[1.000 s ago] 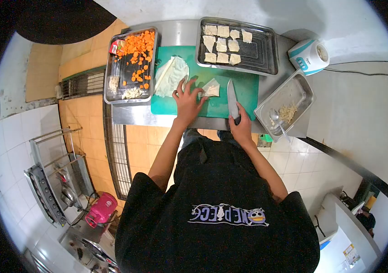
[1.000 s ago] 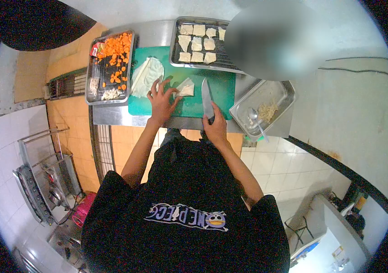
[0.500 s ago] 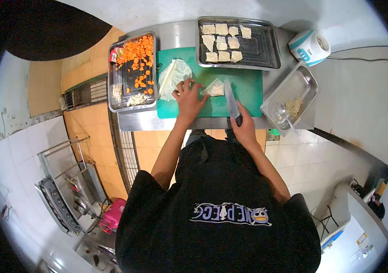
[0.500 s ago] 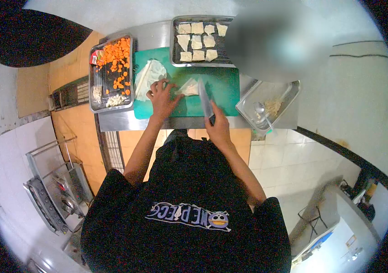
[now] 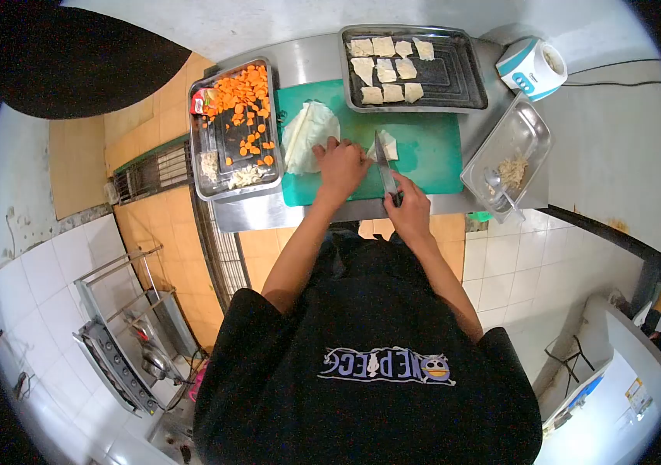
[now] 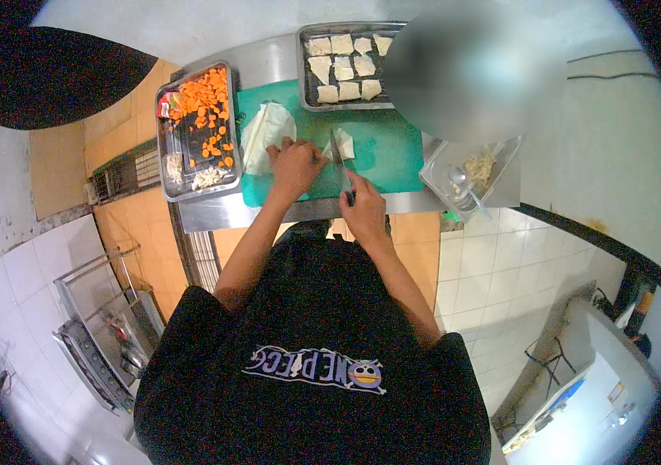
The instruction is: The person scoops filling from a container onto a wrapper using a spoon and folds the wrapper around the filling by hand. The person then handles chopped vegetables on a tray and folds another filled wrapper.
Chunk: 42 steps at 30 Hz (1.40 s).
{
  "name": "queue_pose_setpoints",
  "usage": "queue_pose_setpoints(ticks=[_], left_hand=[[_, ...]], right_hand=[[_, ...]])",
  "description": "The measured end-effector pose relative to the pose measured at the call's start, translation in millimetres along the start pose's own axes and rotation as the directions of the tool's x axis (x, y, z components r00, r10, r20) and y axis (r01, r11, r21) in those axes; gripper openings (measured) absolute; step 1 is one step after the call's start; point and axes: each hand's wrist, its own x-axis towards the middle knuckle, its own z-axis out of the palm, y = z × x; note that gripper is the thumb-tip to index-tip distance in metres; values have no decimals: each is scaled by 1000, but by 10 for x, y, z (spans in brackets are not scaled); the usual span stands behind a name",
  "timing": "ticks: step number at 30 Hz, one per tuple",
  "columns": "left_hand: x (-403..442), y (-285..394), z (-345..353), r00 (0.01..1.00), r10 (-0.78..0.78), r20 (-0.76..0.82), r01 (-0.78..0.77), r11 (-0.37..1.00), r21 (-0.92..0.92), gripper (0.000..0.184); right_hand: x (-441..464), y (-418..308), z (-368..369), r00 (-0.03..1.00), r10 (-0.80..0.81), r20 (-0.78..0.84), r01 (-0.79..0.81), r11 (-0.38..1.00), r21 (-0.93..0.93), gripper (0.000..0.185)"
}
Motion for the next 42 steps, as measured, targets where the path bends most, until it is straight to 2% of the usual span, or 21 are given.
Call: queue_pose_setpoints(ticks=[3,6,8,12,14,17,23,32,36,38,42], left_hand=[[18,-27,21,998,42,-36,-43,999,-31,19],[43,-38,41,999,42,-29,-41,999,26,19],[63,-57,45,1000,28,2,-28,998,-49,22],[68,-70,64,999,13,30,-10,997,-75,31],[56,-70,71,999,-46,15,48,974,-222,27],[75,-74,28,993,-58,100,80,969,-236,38],[101,-105,68,984,-84,156,126,952,-281,44],[48,-66,46,989,-73,132,110,947,-302,47],[75,-65,81,989,-88,117,119,951,-285,46],[121,-88,148,992,-81,100,100,974,-204,44],[174,-126,159,991,-69,114,99,955,-279,41]], right_hand=[[-4,-19,83,1000,-3,-29,2,1000,-18,55],[2,-57,116,999,21,-33,-22,999,-32,54],[19,-85,124,999,39,-22,-40,998,-40,53],[12,-66,178,999,23,-33,-24,999,-47,50],[11,-67,198,999,21,-32,-23,998,-57,50],[20,-76,203,999,31,-15,-32,996,-78,50],[31,-87,209,999,38,-14,-39,997,-66,50],[41,-71,203,999,46,-2,-47,998,-49,49],[46,-70,211,996,-4,-86,2,1000,-19,50],[46,-82,191,995,1,-102,0,1000,5,50],[50,-79,164,995,6,-103,-3,1000,27,49]])
